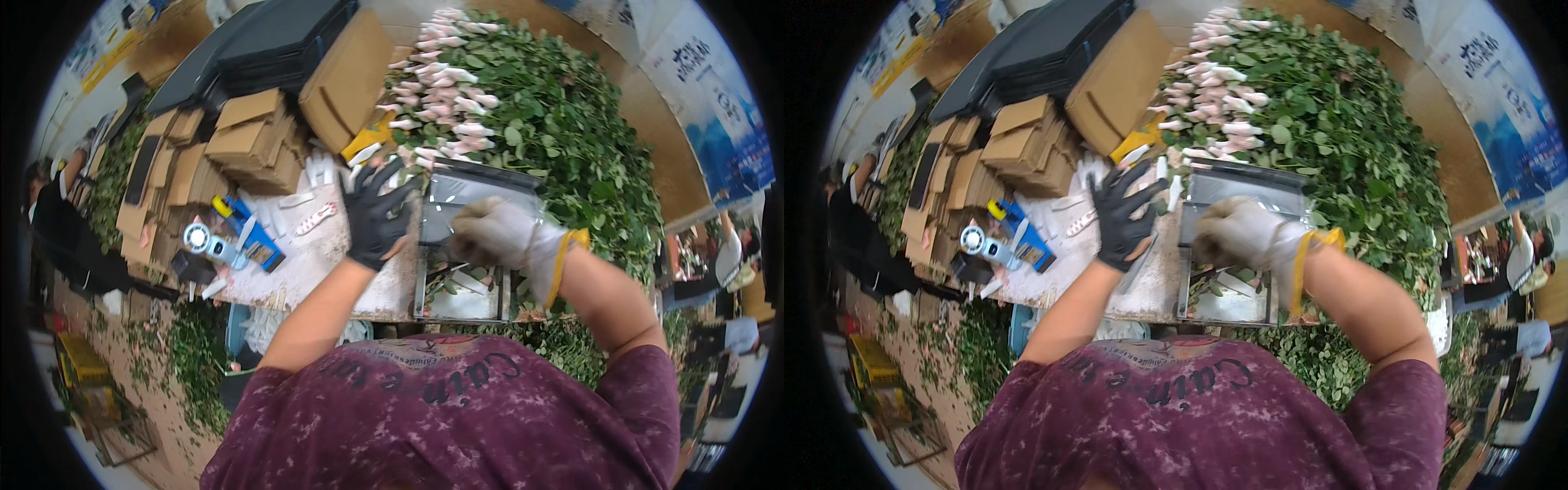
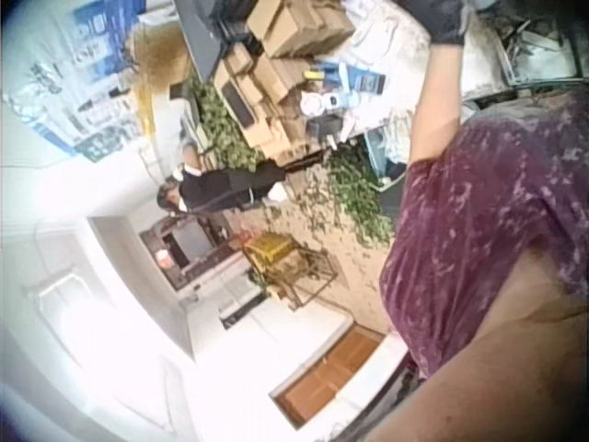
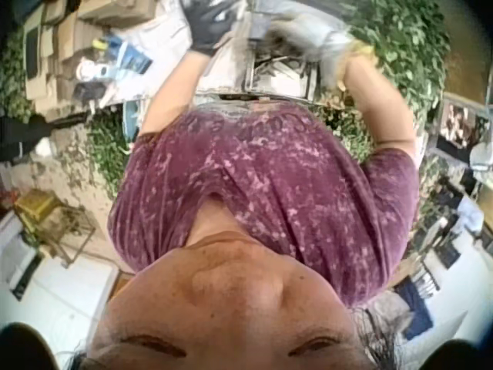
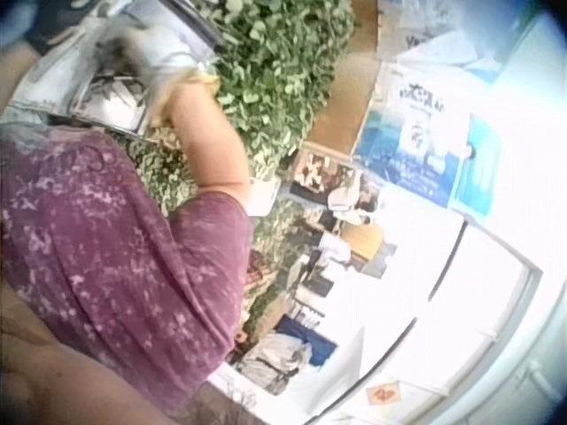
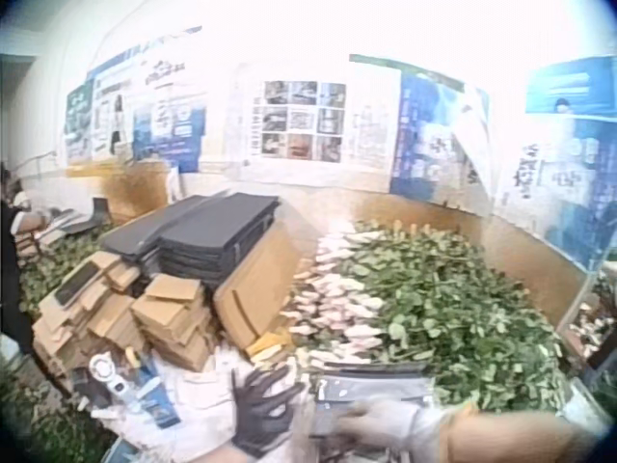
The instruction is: The person selects individual roses from a pile, arranges them in rows within a black cardboard tray, covers them with a plastic sheet, and then repeats the process with a cardboard box.
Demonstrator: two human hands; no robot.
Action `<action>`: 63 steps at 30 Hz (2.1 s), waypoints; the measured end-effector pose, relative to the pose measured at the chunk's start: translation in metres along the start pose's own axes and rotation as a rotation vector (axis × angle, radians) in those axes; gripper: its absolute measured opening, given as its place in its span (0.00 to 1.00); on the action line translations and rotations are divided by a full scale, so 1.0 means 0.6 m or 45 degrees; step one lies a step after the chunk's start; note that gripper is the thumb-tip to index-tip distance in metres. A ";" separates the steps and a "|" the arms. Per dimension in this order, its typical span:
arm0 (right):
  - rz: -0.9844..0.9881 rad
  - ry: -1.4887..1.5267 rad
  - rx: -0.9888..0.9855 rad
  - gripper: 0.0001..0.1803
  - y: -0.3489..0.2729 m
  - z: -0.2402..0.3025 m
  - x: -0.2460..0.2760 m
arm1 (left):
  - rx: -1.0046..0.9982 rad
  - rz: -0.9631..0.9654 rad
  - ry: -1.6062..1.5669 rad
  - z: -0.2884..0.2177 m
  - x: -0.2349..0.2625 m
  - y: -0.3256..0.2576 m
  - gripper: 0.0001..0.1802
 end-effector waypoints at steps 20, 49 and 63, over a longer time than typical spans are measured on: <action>-0.270 -1.223 0.980 0.29 0.043 -0.046 0.076 | 0.730 0.906 -1.458 0.145 -0.246 0.012 0.44; -0.279 -0.734 0.974 0.33 -0.200 0.119 0.284 | 1.127 1.179 -2.661 -0.154 -0.201 0.121 0.39; -1.843 0.802 0.363 0.41 -0.493 -0.479 0.320 | 0.505 1.407 -2.010 -0.430 -0.094 0.099 0.31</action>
Point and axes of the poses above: each hand's wrist, its own y-axis towards the middle knuckle, its own x-axis out of the back of the hand, z = x × y, the point moved 2 cm from there along y, towards the middle knuckle, and after that the axes turned 2 degrees about -y, right-handed, at the moved point
